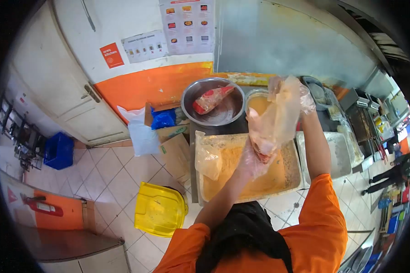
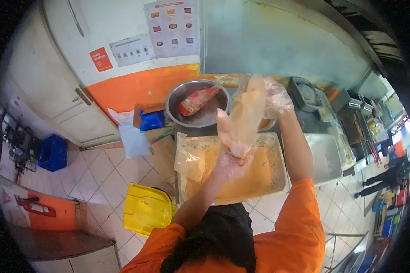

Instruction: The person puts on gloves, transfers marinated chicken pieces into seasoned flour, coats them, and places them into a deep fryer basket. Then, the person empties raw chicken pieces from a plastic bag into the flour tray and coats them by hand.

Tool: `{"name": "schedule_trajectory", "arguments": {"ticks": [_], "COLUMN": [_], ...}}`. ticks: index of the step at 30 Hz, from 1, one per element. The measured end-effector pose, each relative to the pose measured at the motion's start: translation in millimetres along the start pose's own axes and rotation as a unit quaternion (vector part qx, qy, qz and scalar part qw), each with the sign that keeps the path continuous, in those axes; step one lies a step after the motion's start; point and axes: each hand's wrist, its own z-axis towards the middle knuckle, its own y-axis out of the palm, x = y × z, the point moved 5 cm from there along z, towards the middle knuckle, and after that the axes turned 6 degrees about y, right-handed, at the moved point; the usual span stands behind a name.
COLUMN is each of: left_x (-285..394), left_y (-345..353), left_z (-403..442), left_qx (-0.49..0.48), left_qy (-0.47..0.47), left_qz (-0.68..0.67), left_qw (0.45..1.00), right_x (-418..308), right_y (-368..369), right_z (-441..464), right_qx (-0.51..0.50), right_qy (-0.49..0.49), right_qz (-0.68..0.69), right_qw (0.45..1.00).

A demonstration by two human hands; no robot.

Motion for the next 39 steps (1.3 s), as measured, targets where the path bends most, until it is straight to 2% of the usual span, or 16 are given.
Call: {"name": "schedule_trajectory", "arguments": {"ticks": [4,8,10,12,14,15,17,18,20,22,25,28,32,34,37,39], "left_x": [-30.8,-8.8,14.2,25.5,40.0,41.6,46.0,47.9,52.8,51.0,47.2,58.3,74.9,83.9,76.6,69.1], "left_y": [-19.3,-39.9,-40.6,-33.4,-33.4,-16.9,-18.0,-18.3,-19.7,-9.1,8.2,-7.2,-20.3,-35.7,-34.9,-38.5], "left_z": [-10.1,-29.8,-43.7,-64.0,-76.7,-83.6,-90.4,-94.0,-99.2,-100.7,-100.3,-96.6,-95.4,-96.2,-93.6,-96.1], "left_qx": [0.094,0.085,0.044,0.074,0.107,0.144,0.150,0.150,0.131,0.110,0.133,0.127,0.144,0.170,0.139,0.159], "left_qy": [-0.021,0.128,0.109,0.132,0.174,0.161,0.194,0.208,0.202,0.238,0.296,0.294,0.224,0.215,0.271,0.258], "left_qz": [-0.015,0.240,0.323,0.341,0.405,0.387,0.387,0.390,0.406,0.409,0.481,0.554,0.464,0.499,0.627,0.589], "left_qw": [0.995,0.959,0.939,0.928,0.891,0.897,0.889,0.884,0.881,0.874,0.815,0.768,0.845,0.822,0.717,0.749], "right_x": [-21.6,-54.2,-72.3,-87.9,-95.8,-98.5,-120.9,-127.1,-62.8,-61.1,-32.5,-1.3,16.1,20.8,23.3,20.2], "right_y": [-15.2,-17.1,-11.8,-8.4,-16.1,-9.7,45.5,66.9,87.5,103.9,115.3,125.0,136.0,139.0,143.5,142.1], "right_z": [-61.3,-117.8,-135.2,-151.2,-173.3,-176.5,-150.1,-143.2,-161.9,-152.8,-145.9,-154.6,-166.7,-171.1,-168.3,-172.4], "right_qx": [0.071,0.160,0.201,0.255,0.321,0.283,0.159,0.097,0.089,0.052,-0.058,-0.110,0.001,0.069,0.019,0.069], "right_qy": [0.069,0.185,0.260,0.316,0.293,0.273,0.206,0.168,0.067,0.178,0.278,0.191,0.108,0.050,0.193,0.228], "right_qz": [-0.046,-0.175,-0.240,-0.237,-0.162,-0.112,-0.254,-0.322,-0.477,-0.434,-0.421,-0.327,-0.250,-0.244,-0.254,-0.201], "right_qw": [0.994,0.954,0.913,0.883,0.886,0.913,0.931,0.927,0.872,0.882,0.862,0.919,0.962,0.966,0.948,0.950]}}
